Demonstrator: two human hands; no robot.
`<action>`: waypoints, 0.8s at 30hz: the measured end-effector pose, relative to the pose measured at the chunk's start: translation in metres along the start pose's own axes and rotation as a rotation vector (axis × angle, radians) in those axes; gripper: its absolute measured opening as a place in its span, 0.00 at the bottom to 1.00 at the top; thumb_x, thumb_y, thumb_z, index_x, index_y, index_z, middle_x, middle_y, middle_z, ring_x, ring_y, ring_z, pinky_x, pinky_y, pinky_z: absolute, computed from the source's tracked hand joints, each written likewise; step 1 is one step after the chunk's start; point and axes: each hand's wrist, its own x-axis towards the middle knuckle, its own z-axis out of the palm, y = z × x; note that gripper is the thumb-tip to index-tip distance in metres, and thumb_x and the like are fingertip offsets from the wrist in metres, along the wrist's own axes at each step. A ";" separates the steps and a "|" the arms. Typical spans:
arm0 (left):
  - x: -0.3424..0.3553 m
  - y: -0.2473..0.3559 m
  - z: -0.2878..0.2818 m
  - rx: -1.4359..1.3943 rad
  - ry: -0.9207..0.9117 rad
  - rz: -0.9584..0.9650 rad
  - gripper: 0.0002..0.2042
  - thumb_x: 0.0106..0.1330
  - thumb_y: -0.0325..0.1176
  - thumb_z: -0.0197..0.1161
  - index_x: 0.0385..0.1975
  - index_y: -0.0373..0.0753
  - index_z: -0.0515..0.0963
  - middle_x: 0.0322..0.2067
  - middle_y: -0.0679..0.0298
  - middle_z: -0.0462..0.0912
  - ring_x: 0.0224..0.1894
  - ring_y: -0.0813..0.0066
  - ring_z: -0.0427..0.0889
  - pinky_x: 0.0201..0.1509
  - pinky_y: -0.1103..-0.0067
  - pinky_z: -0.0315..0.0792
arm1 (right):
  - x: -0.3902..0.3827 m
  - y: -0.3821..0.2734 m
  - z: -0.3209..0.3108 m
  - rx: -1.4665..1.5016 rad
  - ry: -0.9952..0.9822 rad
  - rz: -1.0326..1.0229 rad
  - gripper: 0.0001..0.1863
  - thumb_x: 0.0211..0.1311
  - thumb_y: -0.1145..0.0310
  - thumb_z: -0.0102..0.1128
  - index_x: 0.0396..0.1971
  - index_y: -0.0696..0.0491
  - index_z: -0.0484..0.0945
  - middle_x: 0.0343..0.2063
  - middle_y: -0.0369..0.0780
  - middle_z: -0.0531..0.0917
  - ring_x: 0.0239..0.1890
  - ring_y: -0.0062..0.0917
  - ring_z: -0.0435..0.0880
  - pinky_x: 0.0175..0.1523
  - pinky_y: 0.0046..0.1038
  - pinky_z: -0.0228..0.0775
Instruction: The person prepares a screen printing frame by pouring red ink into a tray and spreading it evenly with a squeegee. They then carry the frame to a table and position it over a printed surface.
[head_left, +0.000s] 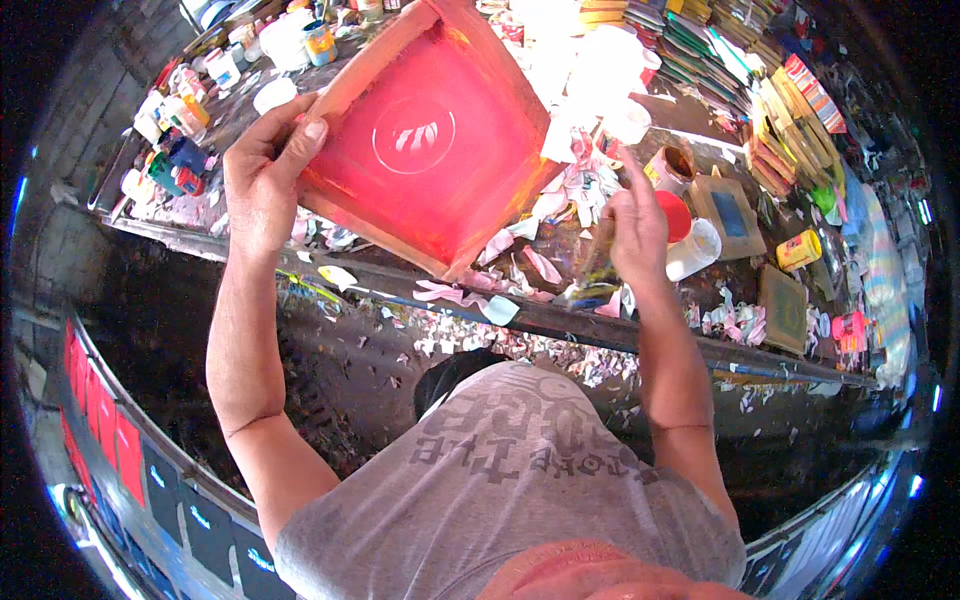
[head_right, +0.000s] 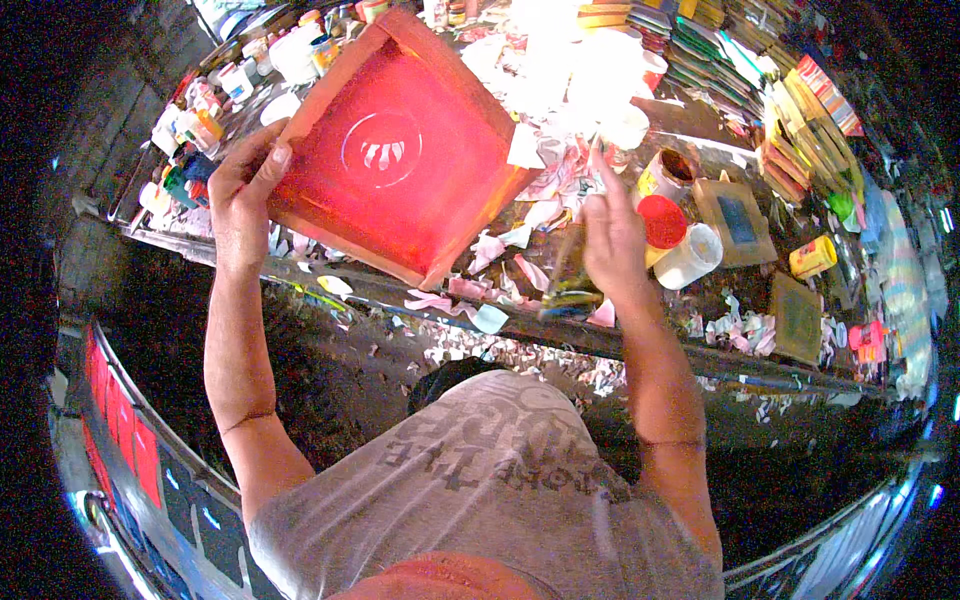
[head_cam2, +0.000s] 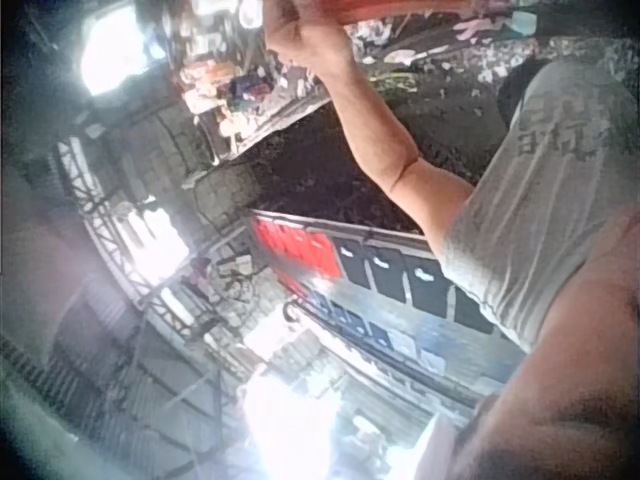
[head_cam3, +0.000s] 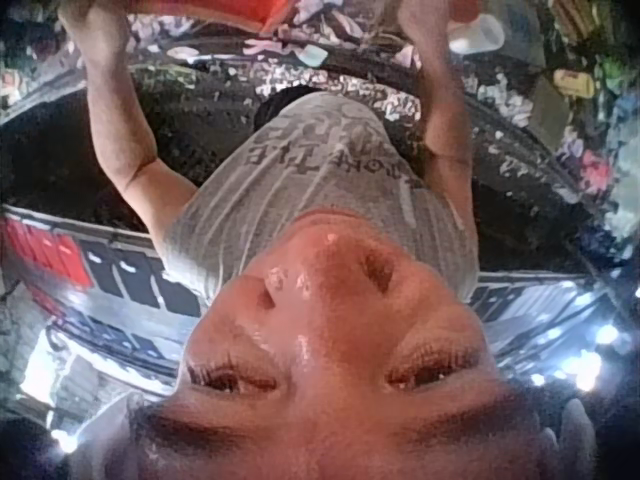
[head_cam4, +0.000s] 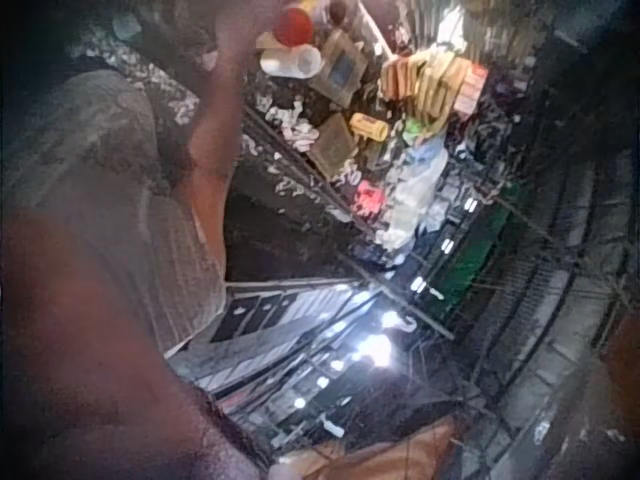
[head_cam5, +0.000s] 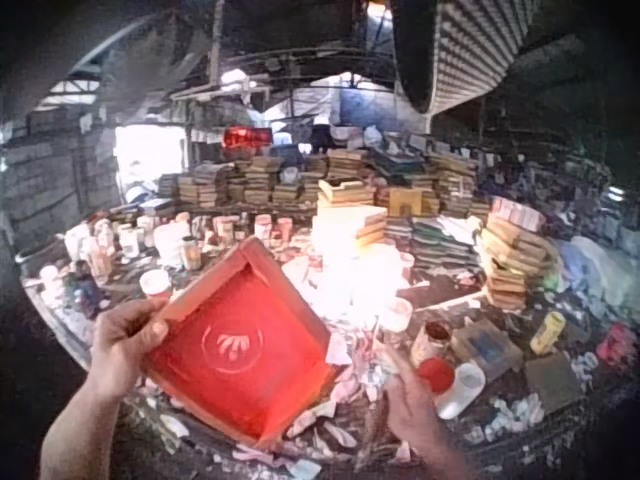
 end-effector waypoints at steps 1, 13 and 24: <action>-0.001 0.003 0.001 0.017 -0.014 0.023 0.23 0.78 0.39 0.74 0.65 0.31 0.85 0.51 0.58 0.93 0.52 0.74 0.88 0.63 0.75 0.78 | 0.005 -0.007 0.007 -0.077 -0.021 -0.075 0.31 0.86 0.65 0.57 0.83 0.49 0.67 0.28 0.35 0.81 0.30 0.20 0.80 0.41 0.28 0.75; 0.002 0.017 0.018 0.179 -0.097 0.098 0.23 0.76 0.35 0.76 0.66 0.33 0.85 0.52 0.56 0.93 0.52 0.73 0.89 0.62 0.74 0.80 | 0.058 -0.052 0.049 -0.805 -0.183 -0.177 0.17 0.81 0.52 0.65 0.47 0.53 0.82 0.26 0.45 0.91 0.31 0.43 0.95 0.35 0.44 0.85; 0.009 -0.004 0.004 0.134 -0.101 0.115 0.22 0.75 0.34 0.76 0.66 0.32 0.86 0.53 0.57 0.93 0.55 0.73 0.88 0.65 0.74 0.78 | 0.051 -0.037 0.055 -0.787 -0.209 -0.215 0.13 0.81 0.56 0.63 0.45 0.51 0.81 0.23 0.46 0.89 0.29 0.41 0.94 0.33 0.47 0.84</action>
